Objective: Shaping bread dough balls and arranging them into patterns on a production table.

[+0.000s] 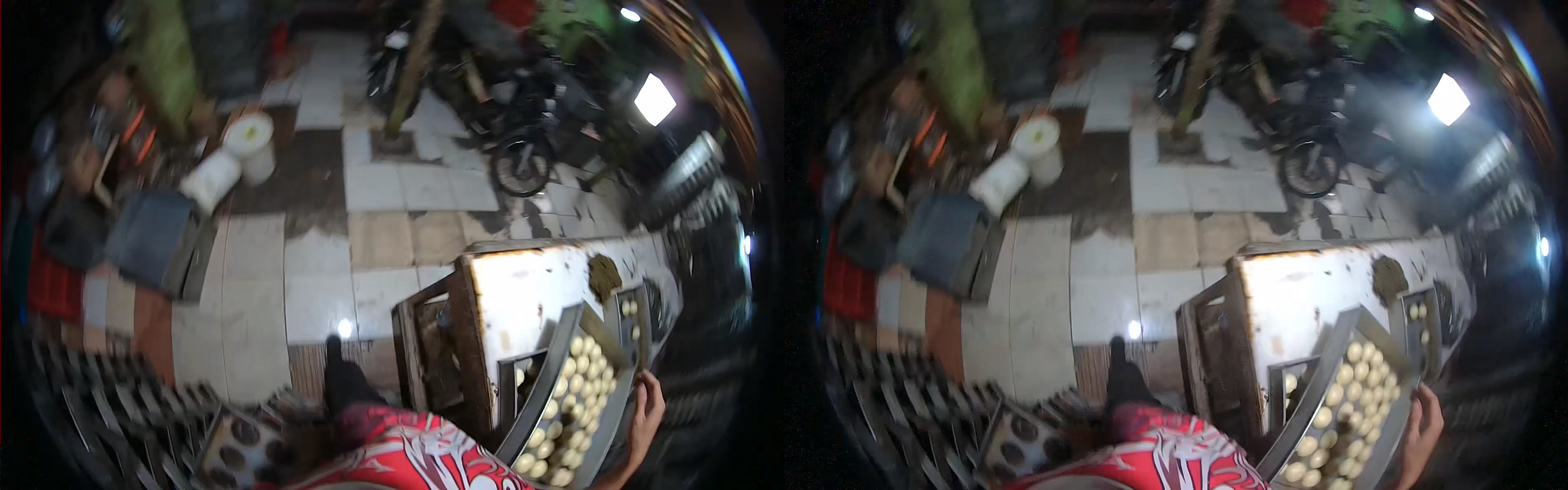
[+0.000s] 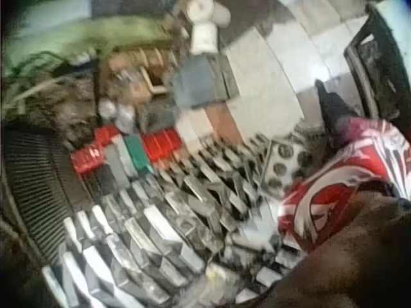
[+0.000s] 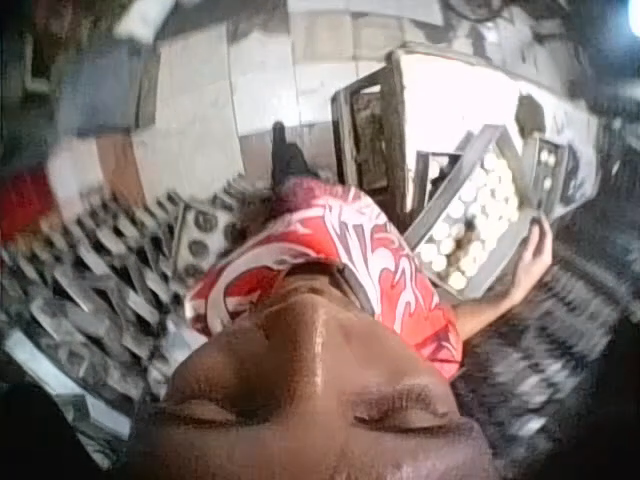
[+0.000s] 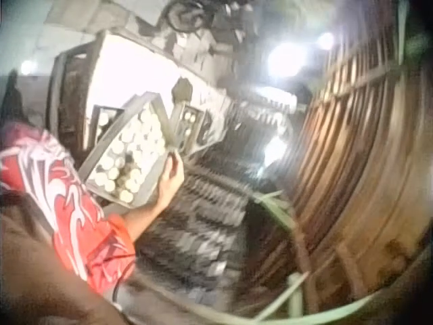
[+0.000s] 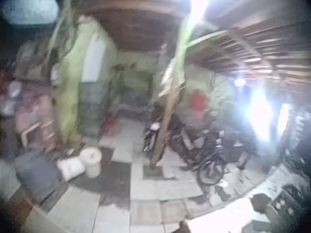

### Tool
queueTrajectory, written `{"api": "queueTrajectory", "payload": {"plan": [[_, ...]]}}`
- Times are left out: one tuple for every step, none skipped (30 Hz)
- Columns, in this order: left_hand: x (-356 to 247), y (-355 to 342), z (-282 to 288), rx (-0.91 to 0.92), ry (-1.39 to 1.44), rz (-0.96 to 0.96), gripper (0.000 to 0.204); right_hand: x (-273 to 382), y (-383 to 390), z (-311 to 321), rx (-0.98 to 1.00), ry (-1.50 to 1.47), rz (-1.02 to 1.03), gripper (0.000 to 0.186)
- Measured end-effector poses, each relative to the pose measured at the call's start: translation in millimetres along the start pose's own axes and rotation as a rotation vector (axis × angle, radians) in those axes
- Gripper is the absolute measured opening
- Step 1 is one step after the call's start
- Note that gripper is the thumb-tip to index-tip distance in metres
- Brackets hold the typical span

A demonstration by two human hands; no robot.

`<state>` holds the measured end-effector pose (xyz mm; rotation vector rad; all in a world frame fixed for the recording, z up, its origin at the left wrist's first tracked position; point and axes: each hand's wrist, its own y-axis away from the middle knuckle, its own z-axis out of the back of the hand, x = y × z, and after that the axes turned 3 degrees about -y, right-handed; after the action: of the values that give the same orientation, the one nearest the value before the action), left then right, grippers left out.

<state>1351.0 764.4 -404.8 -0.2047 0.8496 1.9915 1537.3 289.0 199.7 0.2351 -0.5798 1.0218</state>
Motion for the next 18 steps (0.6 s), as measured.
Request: {"api": "queueTrajectory", "payload": {"plan": [[9, 43, 3, 0.034, 0.027, 0.098, 0.044, 46, -17, -13, 0.035, 0.096, 0.185, 0.028], [12, 53, 16, 0.095, 0.019, 0.160, 0.043, 84, -41, -35, 0.054, 0.191, 0.321, 0.028], [12, 37, 19, 0.104, 0.039, 0.216, 0.042, 114, -60, -58, 0.144, 0.152, 0.363, 0.027], [13, 20, 25, 0.113, 0.053, 0.263, 0.041, 136, -78, -78, 0.205, 0.173, 0.396, 0.028], [14, 1, 37, 0.128, 0.057, 0.305, 0.040, 159, -92, -101, 0.224, 0.206, 0.459, 0.029], [17, -19, 51, 0.141, 0.053, 0.342, 0.039, 179, -104, -124, 0.241, 0.233, 0.514, 0.030], [19, -41, 67, 0.156, 0.041, 0.371, 0.038, 194, -114, -145, 0.339, 0.186, 0.551, 0.030], [16, -65, 80, 0.191, 0.037, 0.396, 0.037, 214, -123, -165, 0.436, 0.159, 0.580, 0.030], [12, -94, 94, 0.201, 0.022, 0.419, 0.036, 216, -134, -183, 0.538, 0.124, 0.563, 0.030], [3, -132, 107, 0.223, 0.006, 0.429, 0.036, 218, -144, -200, 0.630, 0.098, 0.532, 0.030], [-8, -166, 120, 0.244, -0.011, 0.447, 0.035, 219, -154, -218, 0.672, 0.095, 0.524, 0.031], [-21, -200, 134, 0.264, -0.031, 0.465, 0.034, 218, -163, -235, 0.715, 0.089, 0.514, 0.032], [-53, -257, 140, 0.310, -0.071, 0.413, 0.034, 208, -157, -237, 0.672, 0.070, 0.426, 0.032], [-72, -300, 158, 0.200, 0.076, 0.390, 0.030, 199, -160, -247, 0.663, 0.024, 0.363, 0.032], [-82, -345, 177, 0.090, 0.231, 0.374, 0.028, 199, -164, -259, 0.657, -0.073, 0.372, 0.030], [-86, -388, 197, 0.097, 0.415, 0.382, 0.026, 192, -173, -271, 0.695, -0.098, 0.353, 0.029], [-94, -423, 212, 0.106, 0.596, 0.393, 0.025, 184, -186, -283, 0.660, -0.069, 0.386, 0.028], [-120, -450, 224, 0.137, 0.551, 0.367, 0.025, 174, -191, -292, 0.611, -0.029, 0.396, 0.028]]}}
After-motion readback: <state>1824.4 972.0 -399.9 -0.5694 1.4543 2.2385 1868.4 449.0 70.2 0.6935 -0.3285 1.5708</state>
